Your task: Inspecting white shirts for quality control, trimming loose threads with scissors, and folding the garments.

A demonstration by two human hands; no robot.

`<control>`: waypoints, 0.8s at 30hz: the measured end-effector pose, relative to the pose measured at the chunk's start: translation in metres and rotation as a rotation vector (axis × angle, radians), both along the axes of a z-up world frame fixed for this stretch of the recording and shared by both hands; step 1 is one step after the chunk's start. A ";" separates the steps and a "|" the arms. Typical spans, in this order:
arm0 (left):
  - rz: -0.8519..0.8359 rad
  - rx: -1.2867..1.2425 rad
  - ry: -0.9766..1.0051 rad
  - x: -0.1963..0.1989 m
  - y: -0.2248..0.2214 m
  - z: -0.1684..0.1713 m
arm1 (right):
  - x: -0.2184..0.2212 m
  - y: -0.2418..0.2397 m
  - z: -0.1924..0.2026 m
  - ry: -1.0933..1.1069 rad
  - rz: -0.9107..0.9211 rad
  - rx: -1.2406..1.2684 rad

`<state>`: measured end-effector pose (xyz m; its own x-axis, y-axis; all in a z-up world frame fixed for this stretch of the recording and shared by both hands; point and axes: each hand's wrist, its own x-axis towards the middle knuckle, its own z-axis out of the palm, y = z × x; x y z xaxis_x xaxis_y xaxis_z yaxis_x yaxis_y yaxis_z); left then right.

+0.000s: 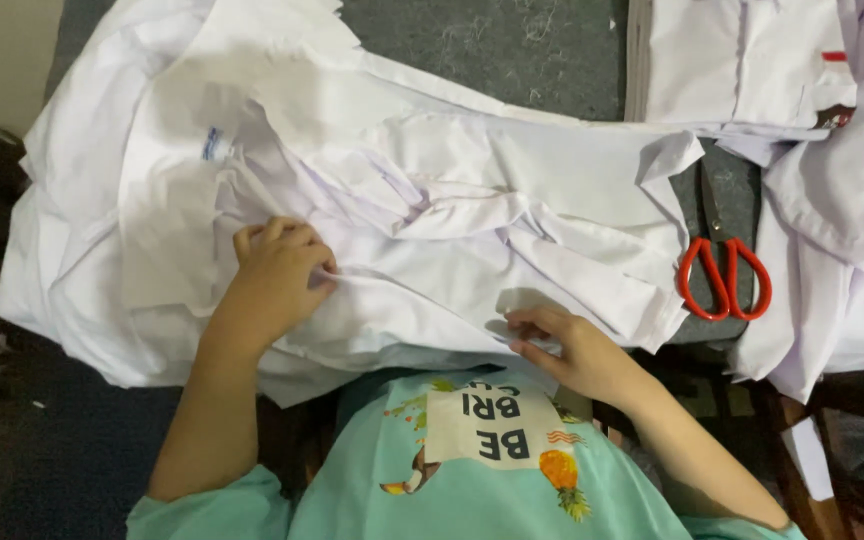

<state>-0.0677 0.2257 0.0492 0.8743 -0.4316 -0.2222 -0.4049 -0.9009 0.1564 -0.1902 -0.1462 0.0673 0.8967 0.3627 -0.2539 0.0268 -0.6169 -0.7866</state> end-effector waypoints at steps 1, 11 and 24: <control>-0.015 -0.056 -0.076 0.001 0.002 -0.005 | -0.004 0.009 -0.009 -0.047 -0.026 0.010; -0.058 -0.666 -0.304 -0.001 0.048 0.052 | -0.037 0.023 -0.061 -0.310 -0.123 -0.139; -0.046 -0.569 -0.482 -0.033 0.037 0.044 | -0.071 -0.087 0.015 -0.667 -0.496 -0.289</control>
<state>-0.1008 0.2626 0.0936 0.7967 -0.4040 0.4495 -0.5817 -0.7144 0.3889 -0.2610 -0.2334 0.0819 0.9281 -0.1052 0.3573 0.1011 -0.8520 -0.5136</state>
